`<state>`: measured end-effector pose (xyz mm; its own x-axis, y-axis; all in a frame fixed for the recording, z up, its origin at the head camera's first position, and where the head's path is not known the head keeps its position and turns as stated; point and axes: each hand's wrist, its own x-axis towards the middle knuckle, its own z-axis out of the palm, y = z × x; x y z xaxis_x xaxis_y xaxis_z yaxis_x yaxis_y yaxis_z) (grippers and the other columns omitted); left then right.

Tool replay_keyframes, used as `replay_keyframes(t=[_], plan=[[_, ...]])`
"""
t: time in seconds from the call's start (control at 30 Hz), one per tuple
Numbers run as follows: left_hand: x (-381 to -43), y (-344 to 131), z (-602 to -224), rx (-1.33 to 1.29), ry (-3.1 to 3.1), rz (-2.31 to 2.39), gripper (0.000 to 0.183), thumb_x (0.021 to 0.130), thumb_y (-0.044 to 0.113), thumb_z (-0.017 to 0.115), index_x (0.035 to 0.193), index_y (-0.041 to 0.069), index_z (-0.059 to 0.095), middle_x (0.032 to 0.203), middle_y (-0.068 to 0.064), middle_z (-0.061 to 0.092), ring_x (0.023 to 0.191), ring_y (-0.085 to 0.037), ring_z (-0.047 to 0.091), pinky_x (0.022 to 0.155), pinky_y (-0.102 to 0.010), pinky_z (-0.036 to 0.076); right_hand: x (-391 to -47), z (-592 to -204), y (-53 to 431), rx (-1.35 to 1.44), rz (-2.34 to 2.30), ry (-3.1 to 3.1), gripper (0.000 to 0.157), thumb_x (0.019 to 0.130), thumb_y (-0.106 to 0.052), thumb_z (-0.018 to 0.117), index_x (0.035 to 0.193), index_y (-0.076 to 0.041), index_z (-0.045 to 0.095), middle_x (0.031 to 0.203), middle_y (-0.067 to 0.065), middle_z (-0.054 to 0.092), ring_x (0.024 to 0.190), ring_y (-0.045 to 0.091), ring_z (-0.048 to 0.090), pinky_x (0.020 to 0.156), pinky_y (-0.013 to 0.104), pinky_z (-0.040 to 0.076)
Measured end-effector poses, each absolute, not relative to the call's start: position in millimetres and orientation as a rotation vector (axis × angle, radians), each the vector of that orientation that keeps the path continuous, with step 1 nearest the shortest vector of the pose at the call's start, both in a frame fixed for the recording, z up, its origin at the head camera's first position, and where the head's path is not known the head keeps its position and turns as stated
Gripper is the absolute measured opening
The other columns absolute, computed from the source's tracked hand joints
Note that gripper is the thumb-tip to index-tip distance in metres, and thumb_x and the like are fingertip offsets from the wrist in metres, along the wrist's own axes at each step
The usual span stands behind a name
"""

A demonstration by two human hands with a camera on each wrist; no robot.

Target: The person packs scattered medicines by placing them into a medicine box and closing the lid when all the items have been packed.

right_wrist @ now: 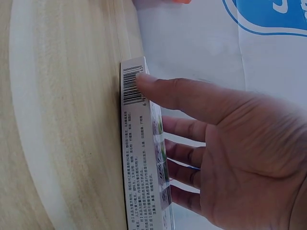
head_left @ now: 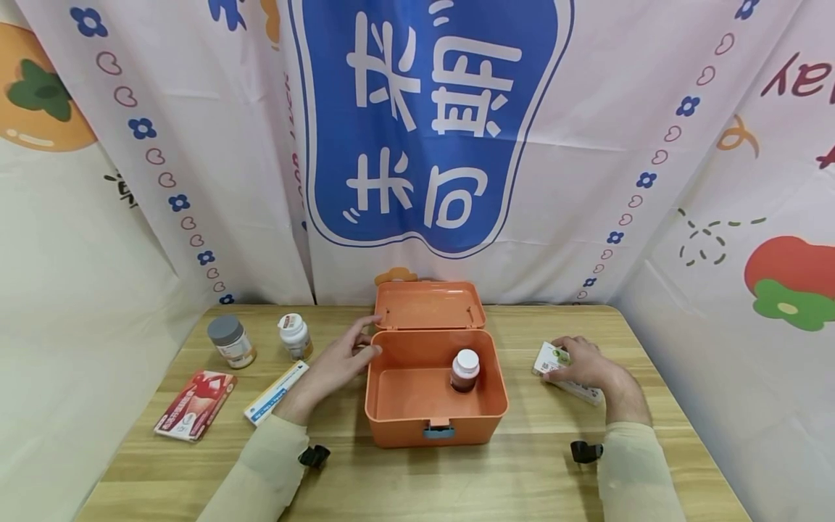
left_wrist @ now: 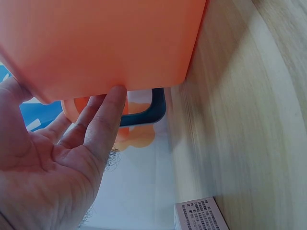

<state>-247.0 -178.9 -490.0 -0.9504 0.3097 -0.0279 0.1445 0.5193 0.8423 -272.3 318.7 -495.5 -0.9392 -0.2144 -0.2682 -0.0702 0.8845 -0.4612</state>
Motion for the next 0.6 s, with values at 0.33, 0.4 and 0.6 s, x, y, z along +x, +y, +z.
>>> replay_keyframes(t=[0.33,0.4,0.6], plan=[[-246.7,-177.9,-489.6,0.374,2.587,1.403,0.061,0.106,0.036,0.06,0.161,0.034,0.036,0.134,-0.01,0.068,0.112,-0.023,0.07,0.09,-0.033,0.058,-274.3,-497.6,320.3,-0.217,-0.646,2.748,0.081,0.088,-0.038,0.085,0.151,0.0,0.049,0.149,0.032,0.049,0.128,0.046,0.05,0.105,0.063,0.046],[-246.7,-177.9,-489.5,0.373,2.59,1.401,0.061,0.106,0.036,0.06,0.161,0.034,0.036,0.134,-0.01,0.068,0.112,-0.022,0.07,0.09,-0.032,0.057,-274.9,-497.8,320.3,-0.225,-0.649,2.757,0.08,0.088,-0.036,0.085,0.15,0.0,0.051,0.148,0.032,0.05,0.127,0.045,0.051,0.104,0.062,0.047],[-247.0,-177.4,-489.3,0.375,2.589,1.405,0.061,0.106,0.034,0.06,0.162,0.033,0.036,0.133,-0.01,0.068,0.111,-0.022,0.069,0.089,-0.032,0.057,-277.1,-498.9,320.0,-0.248,-0.64,2.781,0.079,0.086,-0.035,0.087,0.147,0.002,0.053,0.145,0.032,0.052,0.125,0.045,0.051,0.102,0.06,0.047]])
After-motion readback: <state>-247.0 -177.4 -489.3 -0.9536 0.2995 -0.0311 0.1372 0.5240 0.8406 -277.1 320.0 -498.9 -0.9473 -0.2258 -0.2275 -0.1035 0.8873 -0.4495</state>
